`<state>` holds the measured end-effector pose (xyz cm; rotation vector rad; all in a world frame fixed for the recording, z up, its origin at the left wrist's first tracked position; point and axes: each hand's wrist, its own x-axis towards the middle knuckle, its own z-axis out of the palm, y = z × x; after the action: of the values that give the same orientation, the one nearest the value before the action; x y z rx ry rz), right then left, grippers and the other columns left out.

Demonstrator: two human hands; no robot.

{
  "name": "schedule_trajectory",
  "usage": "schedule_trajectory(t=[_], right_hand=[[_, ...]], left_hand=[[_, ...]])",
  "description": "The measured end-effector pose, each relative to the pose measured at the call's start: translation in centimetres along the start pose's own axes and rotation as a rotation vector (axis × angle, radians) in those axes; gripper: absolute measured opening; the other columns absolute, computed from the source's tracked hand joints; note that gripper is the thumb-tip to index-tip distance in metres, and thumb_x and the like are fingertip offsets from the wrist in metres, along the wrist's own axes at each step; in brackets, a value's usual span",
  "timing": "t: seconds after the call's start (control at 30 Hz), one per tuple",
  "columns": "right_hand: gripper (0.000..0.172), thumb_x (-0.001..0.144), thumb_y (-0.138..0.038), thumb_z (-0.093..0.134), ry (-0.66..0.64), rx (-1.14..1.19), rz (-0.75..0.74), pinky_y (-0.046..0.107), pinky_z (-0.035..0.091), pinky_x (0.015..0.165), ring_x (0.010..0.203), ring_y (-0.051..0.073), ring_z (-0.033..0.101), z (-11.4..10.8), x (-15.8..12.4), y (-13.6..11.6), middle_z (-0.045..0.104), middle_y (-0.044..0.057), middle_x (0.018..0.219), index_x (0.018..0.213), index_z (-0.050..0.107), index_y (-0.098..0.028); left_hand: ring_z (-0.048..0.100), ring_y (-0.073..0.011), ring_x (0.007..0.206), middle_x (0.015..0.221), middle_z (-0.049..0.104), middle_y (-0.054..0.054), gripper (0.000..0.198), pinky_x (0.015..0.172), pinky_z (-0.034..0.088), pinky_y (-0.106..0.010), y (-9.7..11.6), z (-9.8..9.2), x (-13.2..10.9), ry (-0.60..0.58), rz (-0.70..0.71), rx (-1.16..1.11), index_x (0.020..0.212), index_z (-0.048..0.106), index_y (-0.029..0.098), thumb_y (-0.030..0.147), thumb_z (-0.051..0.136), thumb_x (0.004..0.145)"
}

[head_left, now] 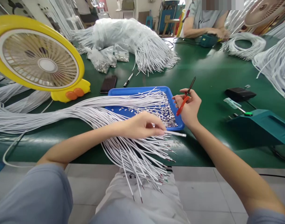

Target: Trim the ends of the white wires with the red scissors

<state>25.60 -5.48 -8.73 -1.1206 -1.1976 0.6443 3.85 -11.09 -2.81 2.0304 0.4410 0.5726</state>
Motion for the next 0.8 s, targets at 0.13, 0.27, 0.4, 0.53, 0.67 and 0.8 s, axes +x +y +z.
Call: schedule_trajectory(t=[0.13,0.27,0.4,0.53,0.67,0.8], right_hand=[[0.025,0.069,-0.023,0.072,-0.105,0.075,0.023,0.022,0.043,0.045,0.054,0.011,0.059,0.5,-1.2,-1.0,0.068,-0.003,0.067,0.089,0.057,-0.024],[0.025,0.072,-0.024,0.072,-0.229,0.141,0.031,0.023,0.046,0.046,0.055,0.011,0.061,0.7,-2.6,-2.0,0.069,-0.003,0.07,0.092,0.057,-0.025],[0.023,0.076,-0.029,0.071,-0.286,0.082,-0.056,0.024,0.049,0.05,0.059,0.01,0.062,0.8,-3.9,-2.6,0.07,-0.004,0.077,0.094,0.058,-0.029],[0.024,0.08,-0.037,0.068,-0.337,0.085,-0.108,0.026,0.049,0.049,0.06,0.012,0.063,0.9,-4.5,-2.6,0.071,-0.004,0.084,0.098,0.055,-0.031],[0.026,0.081,-0.038,0.068,-0.347,0.103,-0.149,0.03,0.051,0.054,0.061,0.014,0.064,0.9,-4.8,-2.6,0.072,-0.001,0.09,0.102,0.053,-0.031],[0.027,0.081,-0.038,0.069,-0.323,0.071,-0.179,0.034,0.054,0.065,0.073,0.017,0.068,0.8,-4.9,-2.7,0.072,-0.001,0.089,0.102,0.053,-0.031]], left_hand=[[0.054,-0.0059,0.055,0.071,0.068,-0.005,0.018,0.048,0.041,-0.016,0.1,1.7,-0.2,-0.112,-0.065,-0.231,0.089,0.07,0.009,0.023,0.06,0.086],[0.053,-0.006,0.045,0.053,0.06,0.001,0.018,0.044,0.043,-0.017,-2.5,0.9,0.9,0.258,-0.138,-0.439,0.082,0.069,0.009,0.026,0.063,0.082],[0.058,-0.0068,0.055,0.06,0.066,-0.002,0.008,0.053,0.049,-0.016,-4.1,0.6,1.3,0.455,-0.057,-0.23,0.069,0.069,0.009,0.015,0.07,0.073],[0.055,-0.0055,0.048,0.057,0.062,0.0,0.008,0.045,0.045,-0.016,-4.1,0.8,1.2,0.446,-0.036,-0.16,0.07,0.068,0.009,0.013,0.066,0.077],[0.054,-0.0049,0.048,0.059,0.062,0.001,0.007,0.045,0.046,-0.016,-4.1,0.9,1.1,0.46,-0.039,-0.096,0.073,0.069,0.01,0.014,0.067,0.078],[0.056,-0.0061,0.051,0.06,0.062,0.0,0.006,0.049,0.049,-0.019,-4.2,1.0,1.1,0.433,-0.048,-0.111,0.074,0.068,0.009,0.013,0.067,0.078]])
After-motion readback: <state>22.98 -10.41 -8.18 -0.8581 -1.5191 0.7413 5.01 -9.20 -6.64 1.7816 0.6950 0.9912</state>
